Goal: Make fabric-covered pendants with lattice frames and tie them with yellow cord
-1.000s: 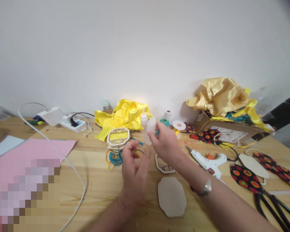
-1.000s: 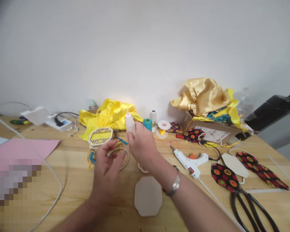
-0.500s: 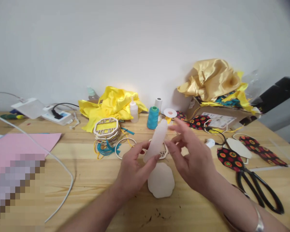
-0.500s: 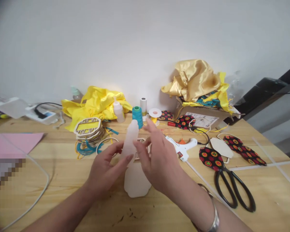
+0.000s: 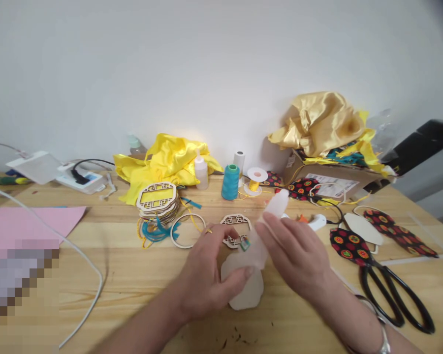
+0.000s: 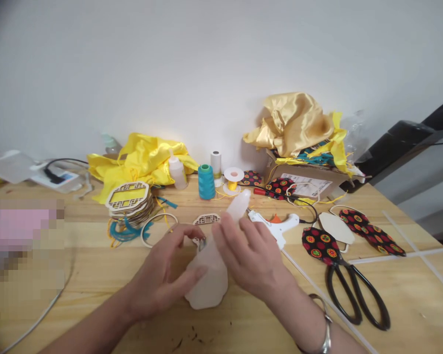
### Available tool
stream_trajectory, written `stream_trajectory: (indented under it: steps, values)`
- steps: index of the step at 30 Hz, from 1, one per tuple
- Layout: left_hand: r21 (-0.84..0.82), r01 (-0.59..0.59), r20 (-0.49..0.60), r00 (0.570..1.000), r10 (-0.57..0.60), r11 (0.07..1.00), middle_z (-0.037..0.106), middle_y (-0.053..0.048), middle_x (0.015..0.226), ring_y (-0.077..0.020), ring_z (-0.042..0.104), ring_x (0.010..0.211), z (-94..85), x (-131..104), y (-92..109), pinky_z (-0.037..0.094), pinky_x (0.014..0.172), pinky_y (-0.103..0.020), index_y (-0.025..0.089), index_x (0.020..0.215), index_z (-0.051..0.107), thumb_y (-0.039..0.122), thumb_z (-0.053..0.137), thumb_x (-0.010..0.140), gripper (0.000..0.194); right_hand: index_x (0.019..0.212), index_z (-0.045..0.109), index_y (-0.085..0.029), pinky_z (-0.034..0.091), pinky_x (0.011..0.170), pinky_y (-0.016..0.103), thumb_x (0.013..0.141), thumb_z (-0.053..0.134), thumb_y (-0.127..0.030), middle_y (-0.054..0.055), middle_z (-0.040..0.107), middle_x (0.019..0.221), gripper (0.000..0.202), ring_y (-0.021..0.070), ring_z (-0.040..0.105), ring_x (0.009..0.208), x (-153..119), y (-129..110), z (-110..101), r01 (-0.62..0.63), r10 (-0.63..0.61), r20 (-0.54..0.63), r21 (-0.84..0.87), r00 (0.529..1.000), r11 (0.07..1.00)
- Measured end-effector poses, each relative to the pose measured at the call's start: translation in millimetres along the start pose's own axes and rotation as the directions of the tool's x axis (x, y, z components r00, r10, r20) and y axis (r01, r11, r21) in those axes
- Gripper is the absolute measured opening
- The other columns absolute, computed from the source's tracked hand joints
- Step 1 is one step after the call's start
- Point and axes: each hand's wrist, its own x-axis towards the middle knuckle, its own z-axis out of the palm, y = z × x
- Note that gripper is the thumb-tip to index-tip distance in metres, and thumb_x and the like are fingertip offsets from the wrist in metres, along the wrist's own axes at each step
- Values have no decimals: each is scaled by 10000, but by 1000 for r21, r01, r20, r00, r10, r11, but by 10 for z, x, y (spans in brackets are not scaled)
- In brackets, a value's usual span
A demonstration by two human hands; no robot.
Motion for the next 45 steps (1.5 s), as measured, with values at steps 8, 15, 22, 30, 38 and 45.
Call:
stream_trajectory:
  steps: [8, 15, 22, 30, 38, 45]
  values:
    - [257, -119, 354, 935, 22, 959, 438, -73, 1311, -356, 263, 1218, 55, 1, -63, 243, 1012, -529, 253, 1111, 530, 583, 732, 464, 754, 1106, 510, -220, 470, 846, 466, 757, 605, -177, 129, 574, 1111, 364, 272, 570, 1004, -75, 209, 86, -440, 535, -280, 338, 797, 832]
    - [363, -73, 264, 964, -27, 929, 503, -66, 1266, -344, 305, 1192, 93, 52, -136, 243, 982, -521, 241, 1080, 540, 467, 720, 585, 573, 1003, 540, -203, 427, 911, 468, 697, 678, -163, 99, 588, 1013, 338, 243, 561, 985, 42, 207, -7, -527, 698, -189, 529, 691, 665]
    - [388, -84, 211, 977, 0, 918, 488, -85, 1318, -347, 297, 1220, 130, 80, -230, 187, 1005, -533, 228, 1199, 490, 499, 676, 631, 656, 1071, 548, -202, 493, 841, 410, 707, 681, -221, 89, 604, 1065, 388, 235, 599, 962, -24, 124, -18, -621, 810, 76, 685, 582, 382]
    - [363, 80, 129, 982, -135, 928, 461, -135, 1252, -354, 344, 1131, 54, 67, -168, 300, 932, -512, 196, 1280, 384, 529, 755, 465, 956, 976, 594, -239, 541, 518, 291, 708, 683, -292, 12, 687, 739, 288, 170, 636, 577, 247, 188, -230, -660, 760, 364, 743, 538, 112]
    - [348, 114, 143, 974, -173, 930, 528, -128, 1159, -336, 395, 1058, 84, 41, -153, 315, 886, -492, 192, 1310, 336, 409, 749, 516, 921, 751, 631, -190, 547, 523, 287, 671, 695, -258, 25, 695, 675, 123, 178, 648, 581, 110, 8, 22, -683, 756, 320, 696, 571, 221]
    - [357, 126, 145, 971, -188, 926, 508, -150, 1185, -366, 376, 1083, 109, 13, -162, 267, 913, -536, 191, 1401, 186, 560, 751, 452, 1164, 729, 625, -188, 540, 552, 292, 683, 700, -265, 22, 686, 692, 117, 167, 637, 597, -18, -33, 92, -685, 699, 358, 680, 619, 259]
